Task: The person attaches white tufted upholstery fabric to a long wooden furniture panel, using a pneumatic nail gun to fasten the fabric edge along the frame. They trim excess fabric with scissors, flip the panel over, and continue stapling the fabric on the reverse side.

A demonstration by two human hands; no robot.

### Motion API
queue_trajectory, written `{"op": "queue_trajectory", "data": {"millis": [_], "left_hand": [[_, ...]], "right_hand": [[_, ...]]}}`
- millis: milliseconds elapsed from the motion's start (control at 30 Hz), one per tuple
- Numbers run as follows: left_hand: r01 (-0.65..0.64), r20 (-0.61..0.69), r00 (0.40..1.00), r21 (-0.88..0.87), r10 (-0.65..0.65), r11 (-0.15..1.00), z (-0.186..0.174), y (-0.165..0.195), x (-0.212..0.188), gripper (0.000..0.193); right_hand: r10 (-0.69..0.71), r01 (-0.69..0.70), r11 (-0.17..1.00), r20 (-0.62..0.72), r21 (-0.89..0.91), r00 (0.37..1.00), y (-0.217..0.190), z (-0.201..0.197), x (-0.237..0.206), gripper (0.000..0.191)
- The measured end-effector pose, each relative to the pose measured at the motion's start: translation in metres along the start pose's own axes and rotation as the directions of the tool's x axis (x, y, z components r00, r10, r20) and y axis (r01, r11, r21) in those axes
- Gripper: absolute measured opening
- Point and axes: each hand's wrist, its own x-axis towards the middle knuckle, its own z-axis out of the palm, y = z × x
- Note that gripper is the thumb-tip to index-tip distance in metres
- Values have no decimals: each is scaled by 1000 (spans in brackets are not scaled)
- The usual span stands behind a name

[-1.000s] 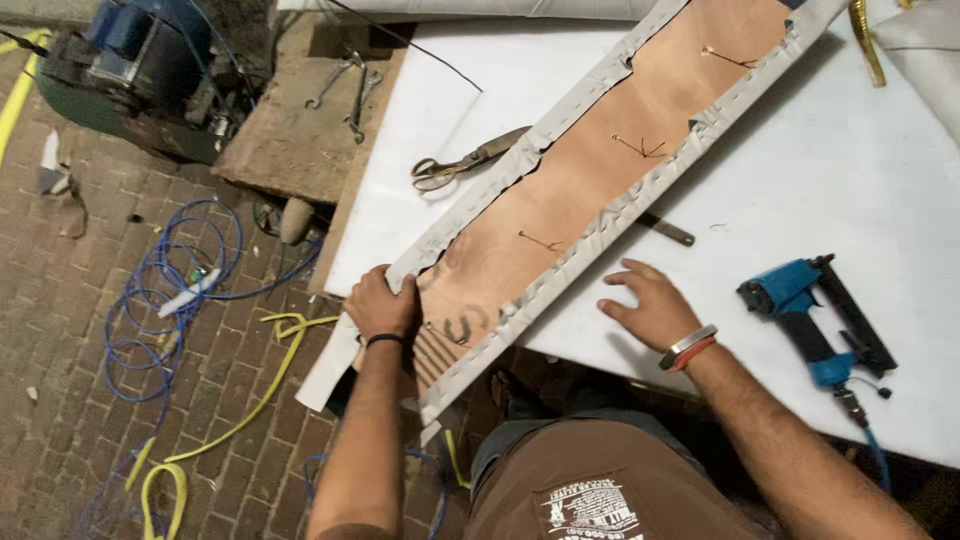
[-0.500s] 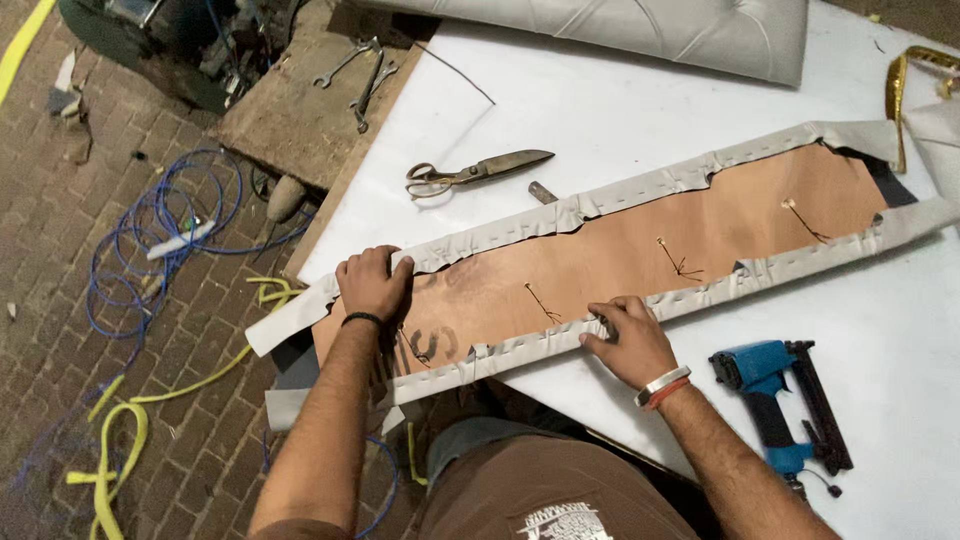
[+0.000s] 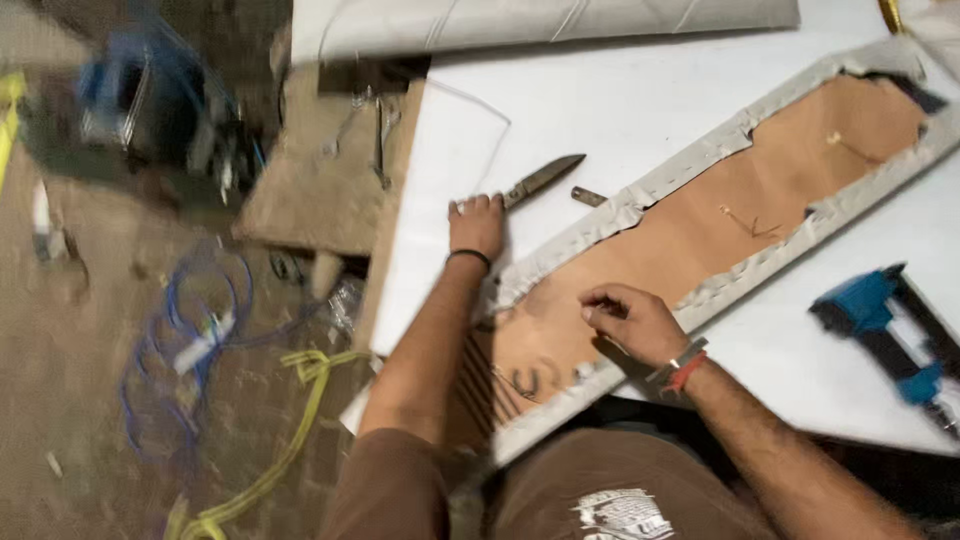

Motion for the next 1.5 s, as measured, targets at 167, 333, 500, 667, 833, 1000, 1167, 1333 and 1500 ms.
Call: {"op": "queue_trajectory", "data": {"millis": [167,333,500,667,833,1000,1167,1333,1500], "left_hand": [[315,400,894,-241,-202,918,-32,-5,2,27],[481,504,863,-789,-45,383,-51,-39,-64,21],[379,379,925,-925,-12,13,-43,-35,-149,24],[202,249,943,-955,-221,-216,-34,17,-202,22],[-42,137,890,-926,-436,-375,-29,66,-230,19],[-113,-2,868,-975,-497,-193,-28,103,-259,22],[282,168,933,-891,-319,356,-44,104,-276,44],[478,-508,706,-173,-494,861,-74,35,-327,70],[585,36,760,-474,-648,659,-82,9,-356,27]], "right_hand": [[-141,141,990,-22,7,990,-13,39,-19,39],[-326,-161,306,262,938,908,-17,41,-21,86],[-269,-208,419,339,884,901,-9,61,5,79],[-190,-122,875,565,468,803,-9,85,3,60],[-170,-470,735,804,489,570,-12,74,-7,56],[-24,-88,992,811,93,584,-4,68,-4,52],[-48,535,684,701,-497,712,-21,29,9,45],[3,619,239,639,-748,770,-71,-9,32,54],[67,683,-493,759,-539,647,-127,6,65,81]]}}
